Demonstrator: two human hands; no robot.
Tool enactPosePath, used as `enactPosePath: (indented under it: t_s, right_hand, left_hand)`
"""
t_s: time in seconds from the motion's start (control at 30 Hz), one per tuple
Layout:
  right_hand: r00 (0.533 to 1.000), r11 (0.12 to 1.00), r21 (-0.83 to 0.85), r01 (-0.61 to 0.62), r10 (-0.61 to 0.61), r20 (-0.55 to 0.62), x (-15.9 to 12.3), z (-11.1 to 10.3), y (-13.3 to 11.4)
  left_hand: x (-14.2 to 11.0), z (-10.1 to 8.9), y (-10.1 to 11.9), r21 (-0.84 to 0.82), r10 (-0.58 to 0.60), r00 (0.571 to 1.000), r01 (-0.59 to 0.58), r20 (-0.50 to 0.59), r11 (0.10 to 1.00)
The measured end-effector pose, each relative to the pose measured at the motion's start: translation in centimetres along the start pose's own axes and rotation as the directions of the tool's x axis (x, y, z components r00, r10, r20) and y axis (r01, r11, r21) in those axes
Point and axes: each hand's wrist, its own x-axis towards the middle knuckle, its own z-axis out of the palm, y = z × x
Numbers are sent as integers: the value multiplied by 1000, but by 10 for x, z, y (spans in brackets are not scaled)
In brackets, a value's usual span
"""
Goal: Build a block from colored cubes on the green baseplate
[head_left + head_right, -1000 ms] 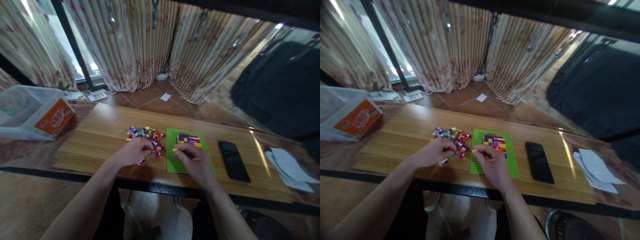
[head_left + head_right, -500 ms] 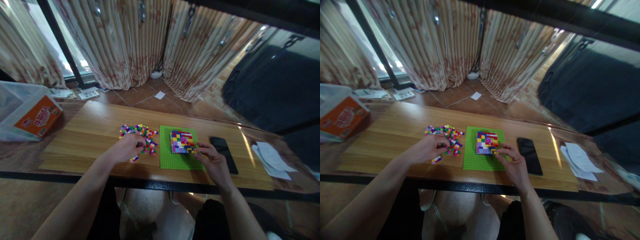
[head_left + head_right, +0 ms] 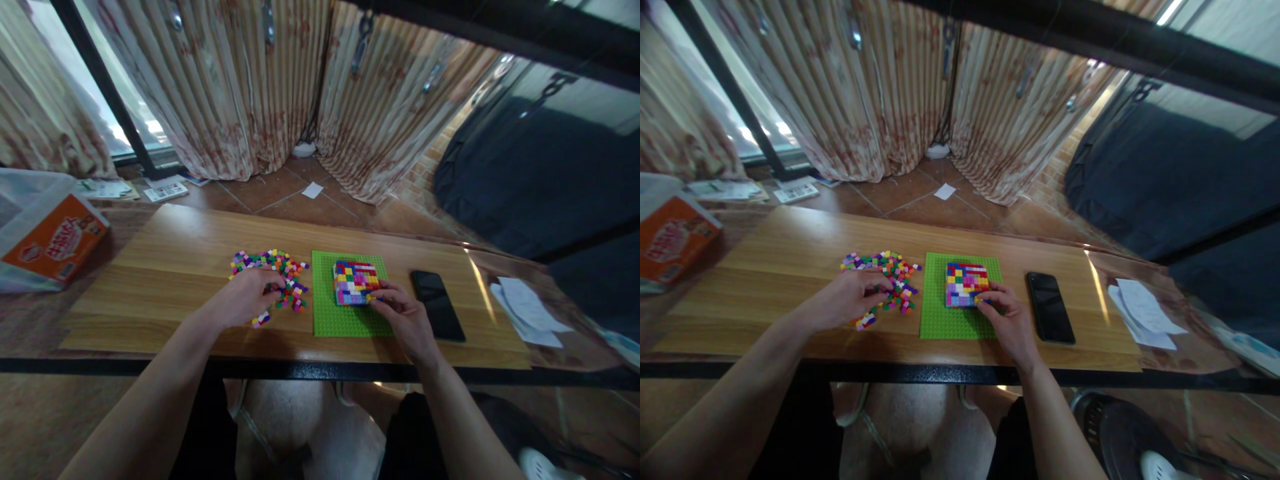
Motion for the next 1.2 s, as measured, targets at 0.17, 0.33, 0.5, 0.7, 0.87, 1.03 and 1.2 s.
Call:
enactPosePath:
  t_s: [0.17, 0.33, 0.5, 0.7, 0.87, 1.03, 1.2]
  right_hand:
    - [1000, 999, 42, -18, 17, 8, 0, 0, 5]
    - [999, 995, 91, -28, 30, -17, 0, 0, 8]
    - [996, 986, 147, -78, 83, -29, 1, 2, 8]
    - [992, 983, 155, -100, 110, -55, 3, 5, 7]
    - [992, 986, 135, -96, 105, -63, 3, 6, 7]
    - [995, 995, 78, -58, 64, -72, 2, 8, 8]
    - [995, 997, 58, -51, 55, -85, 2, 1, 2]
  left_hand:
    - [0, 1, -2, -4, 21, 1000, -21, -6, 1000]
    - [0, 2, -4, -8, 15, 1000, -15, -10, 1000]
    - [0, 3, -5, -3, 7, 1000, -7, -15, 1000]
    - [1, 1, -4, -6, -4, 1000, 4, -5, 1000]
    - [0, -1, -4, -50, 13, 1000, -12, 22, 999]
    - [-2, -3, -7, -115, 1, 1000, -2, -10, 993]
    - [-6, -14, -20, -135, -48, 987, 27, -156, 991]
